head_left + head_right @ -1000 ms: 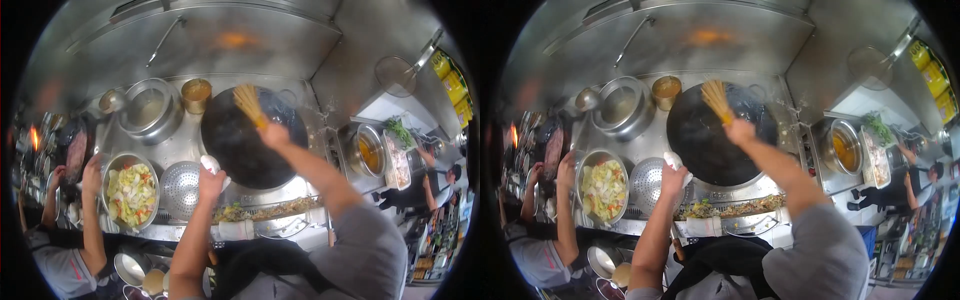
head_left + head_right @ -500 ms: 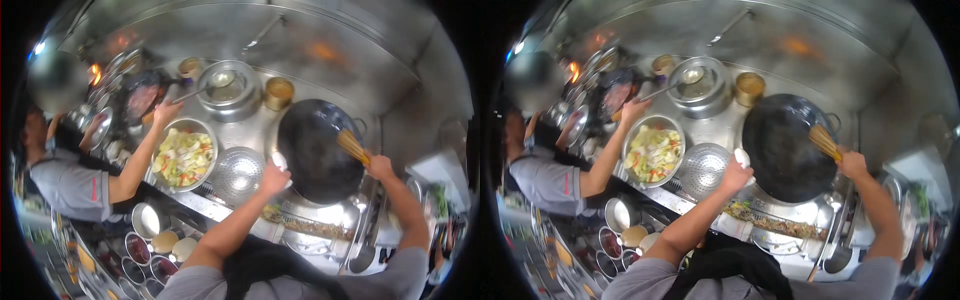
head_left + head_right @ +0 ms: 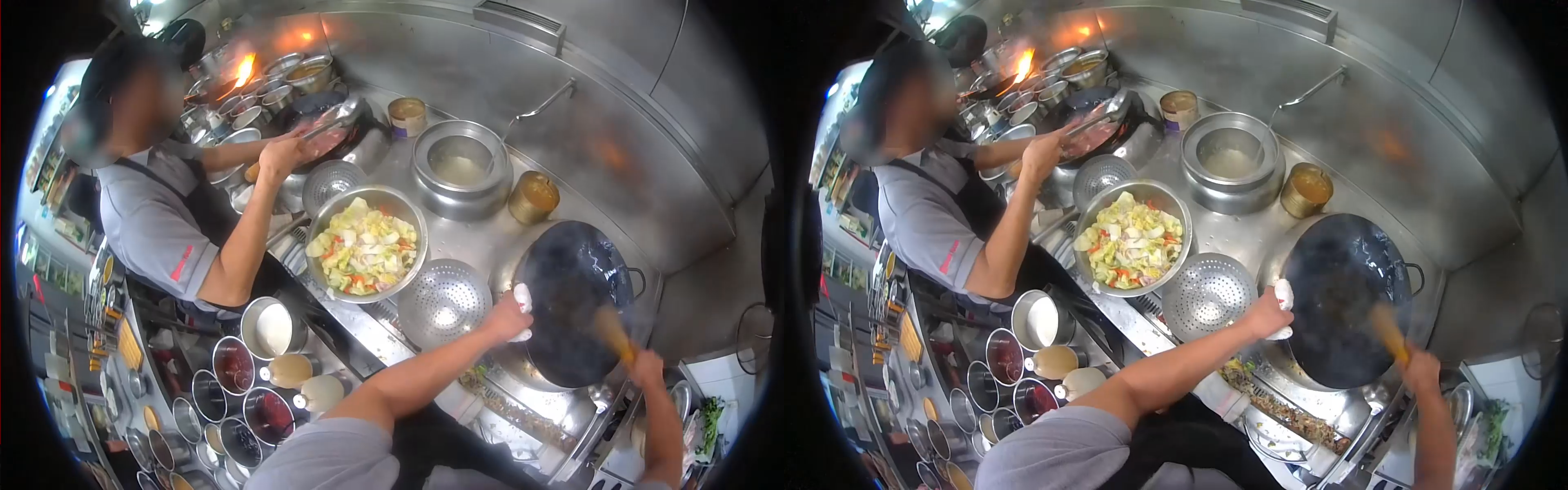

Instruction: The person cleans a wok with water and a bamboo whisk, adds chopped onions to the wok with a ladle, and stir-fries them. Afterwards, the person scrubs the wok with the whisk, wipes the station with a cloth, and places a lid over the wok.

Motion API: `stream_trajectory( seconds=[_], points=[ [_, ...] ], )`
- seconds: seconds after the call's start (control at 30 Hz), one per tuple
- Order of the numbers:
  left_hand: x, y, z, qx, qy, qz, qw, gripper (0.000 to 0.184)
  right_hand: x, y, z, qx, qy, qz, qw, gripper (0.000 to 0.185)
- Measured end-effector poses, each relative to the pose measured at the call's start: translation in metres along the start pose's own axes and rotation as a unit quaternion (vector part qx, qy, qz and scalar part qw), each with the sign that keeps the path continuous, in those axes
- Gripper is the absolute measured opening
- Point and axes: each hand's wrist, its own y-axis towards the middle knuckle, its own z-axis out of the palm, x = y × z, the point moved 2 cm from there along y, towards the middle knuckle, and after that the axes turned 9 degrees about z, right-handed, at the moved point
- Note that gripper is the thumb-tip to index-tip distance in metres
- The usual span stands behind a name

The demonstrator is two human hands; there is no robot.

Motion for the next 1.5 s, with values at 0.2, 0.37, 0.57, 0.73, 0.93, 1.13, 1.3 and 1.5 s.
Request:
stream_trajectory(
  seconds=[0.2,0.37,0.57,0.73,0.93,1.13,1.3,1.5],
  points=[
    [0.007,0.002,-0.014,0.036,-0.021,0.03,0.999,0.065,0.167,0.045,0.046,-0.096,0.261,0.078,0.957,0.062],
    [0.009,-0.014,-0.013,0.015,-0.025,0.045,0.999,0.066,0.149,-0.073,-0.024,0.026,0.306,-0.049,0.951,0.058],
    [-0.027,-0.042,-0.052,0.041,0.006,0.039,0.998,0.059,0.055,-0.167,0.065,0.013,0.521,-0.075,0.85,0.06],
    [-0.045,-0.032,-0.045,0.034,0.041,0.138,0.989,0.068,0.039,-0.226,0.117,0.014,0.65,0.048,0.758,0.057],
    [-0.087,-0.045,-0.027,0.026,0.103,0.196,0.975,0.055,0.014,-0.225,0.176,-0.056,0.596,0.111,0.793,0.055],
    [-0.157,-0.073,0.008,-0.031,0.242,0.246,0.938,0.05,-0.011,-0.22,0.189,-0.047,0.716,0.116,0.686,0.055],
    [-0.195,-0.097,0.041,-0.075,0.287,0.286,0.911,0.044,-0.039,-0.195,0.23,-0.154,0.708,0.117,0.679,0.052],
    [-0.221,-0.165,0.097,-0.106,0.375,0.332,0.859,0.047,-0.063,-0.169,0.209,0.014,0.822,0.122,0.556,0.05]
  ],
)
